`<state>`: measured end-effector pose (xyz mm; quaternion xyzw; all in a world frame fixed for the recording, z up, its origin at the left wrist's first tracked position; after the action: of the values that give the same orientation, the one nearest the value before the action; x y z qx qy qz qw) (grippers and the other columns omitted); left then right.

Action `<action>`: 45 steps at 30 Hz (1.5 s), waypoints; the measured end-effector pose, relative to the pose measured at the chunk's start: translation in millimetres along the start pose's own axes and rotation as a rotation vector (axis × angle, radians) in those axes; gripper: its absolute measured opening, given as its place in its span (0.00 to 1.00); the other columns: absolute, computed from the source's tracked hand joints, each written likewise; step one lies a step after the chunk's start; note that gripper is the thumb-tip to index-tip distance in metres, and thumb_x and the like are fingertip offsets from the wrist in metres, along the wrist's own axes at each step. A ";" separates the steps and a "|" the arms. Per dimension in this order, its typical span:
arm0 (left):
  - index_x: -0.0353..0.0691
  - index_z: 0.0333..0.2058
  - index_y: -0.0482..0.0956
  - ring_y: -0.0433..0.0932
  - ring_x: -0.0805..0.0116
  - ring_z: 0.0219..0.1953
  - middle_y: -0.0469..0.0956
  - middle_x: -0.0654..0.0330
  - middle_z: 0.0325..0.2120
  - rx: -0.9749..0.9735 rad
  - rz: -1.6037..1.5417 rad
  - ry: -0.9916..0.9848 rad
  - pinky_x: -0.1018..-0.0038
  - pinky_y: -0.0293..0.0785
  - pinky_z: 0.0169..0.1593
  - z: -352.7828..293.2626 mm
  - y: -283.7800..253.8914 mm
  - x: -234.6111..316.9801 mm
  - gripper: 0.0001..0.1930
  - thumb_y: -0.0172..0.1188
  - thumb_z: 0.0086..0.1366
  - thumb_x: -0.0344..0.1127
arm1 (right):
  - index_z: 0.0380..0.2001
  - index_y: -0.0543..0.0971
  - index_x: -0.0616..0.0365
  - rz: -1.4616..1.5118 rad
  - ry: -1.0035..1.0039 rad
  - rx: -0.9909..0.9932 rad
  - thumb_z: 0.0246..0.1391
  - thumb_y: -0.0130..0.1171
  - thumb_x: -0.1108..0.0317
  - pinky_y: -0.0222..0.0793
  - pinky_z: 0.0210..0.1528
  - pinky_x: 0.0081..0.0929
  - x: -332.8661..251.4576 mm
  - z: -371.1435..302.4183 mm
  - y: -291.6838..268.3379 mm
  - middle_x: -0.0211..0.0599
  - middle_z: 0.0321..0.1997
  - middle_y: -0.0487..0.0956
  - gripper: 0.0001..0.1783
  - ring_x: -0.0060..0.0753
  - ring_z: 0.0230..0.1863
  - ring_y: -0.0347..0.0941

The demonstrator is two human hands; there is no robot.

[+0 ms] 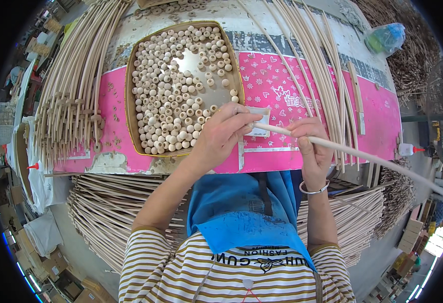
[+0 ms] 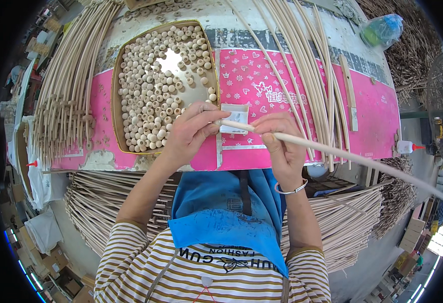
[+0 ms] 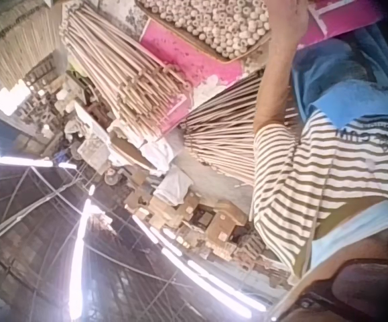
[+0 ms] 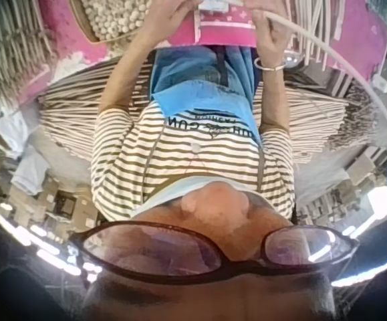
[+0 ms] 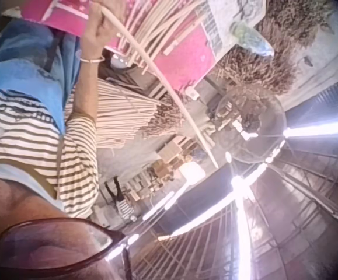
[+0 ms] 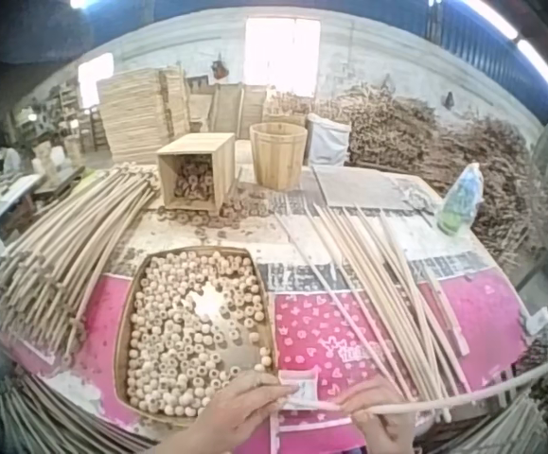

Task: Assembling wooden beads onto thin wooden sticks using glue.

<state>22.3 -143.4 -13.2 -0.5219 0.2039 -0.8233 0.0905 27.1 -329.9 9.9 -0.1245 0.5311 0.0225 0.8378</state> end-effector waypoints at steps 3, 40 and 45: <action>0.38 0.50 0.81 0.77 0.59 0.43 0.77 0.55 0.38 -0.101 0.024 0.069 0.69 0.74 0.46 3.9 -5.2 5.3 0.15 0.60 0.64 0.25 | 0.36 0.80 0.60 0.037 -0.004 -0.005 0.65 0.58 0.65 0.70 0.42 0.23 0.5 -4.1 5.1 0.39 0.39 0.79 0.09 0.28 0.42 0.75; 0.38 0.46 0.70 0.72 0.68 0.41 0.68 0.62 0.32 -0.107 -1.104 -0.091 0.70 0.72 0.54 104.3 21.8 9.3 0.12 0.45 0.78 0.40 | 0.37 0.82 0.58 -0.344 0.447 0.200 0.65 0.55 0.64 0.69 0.30 0.29 13.4 -216.8 -141.0 0.40 0.28 0.79 0.10 0.39 0.27 0.75; 0.40 0.71 0.55 0.76 0.59 0.56 0.72 0.46 0.59 -0.240 -0.912 -0.103 0.68 0.74 0.59 106.9 86.6 68.8 0.33 0.51 0.74 0.48 | 0.42 0.83 0.59 -0.070 0.469 0.724 0.71 0.49 0.61 0.59 0.29 0.18 20.6 -277.1 -205.9 0.22 0.25 0.71 0.16 0.14 0.26 0.61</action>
<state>82.4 -272.0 45.9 -0.6050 0.0429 -0.7227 -0.3313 -174.1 -595.6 -82.7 0.1578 0.6763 -0.2227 0.6842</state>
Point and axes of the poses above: each hand's wrist, its own z-axis towards the middle knuckle, its own y-axis out of the palm, x = y × z, the point moved 10 cm from there along z, towards the middle knuckle
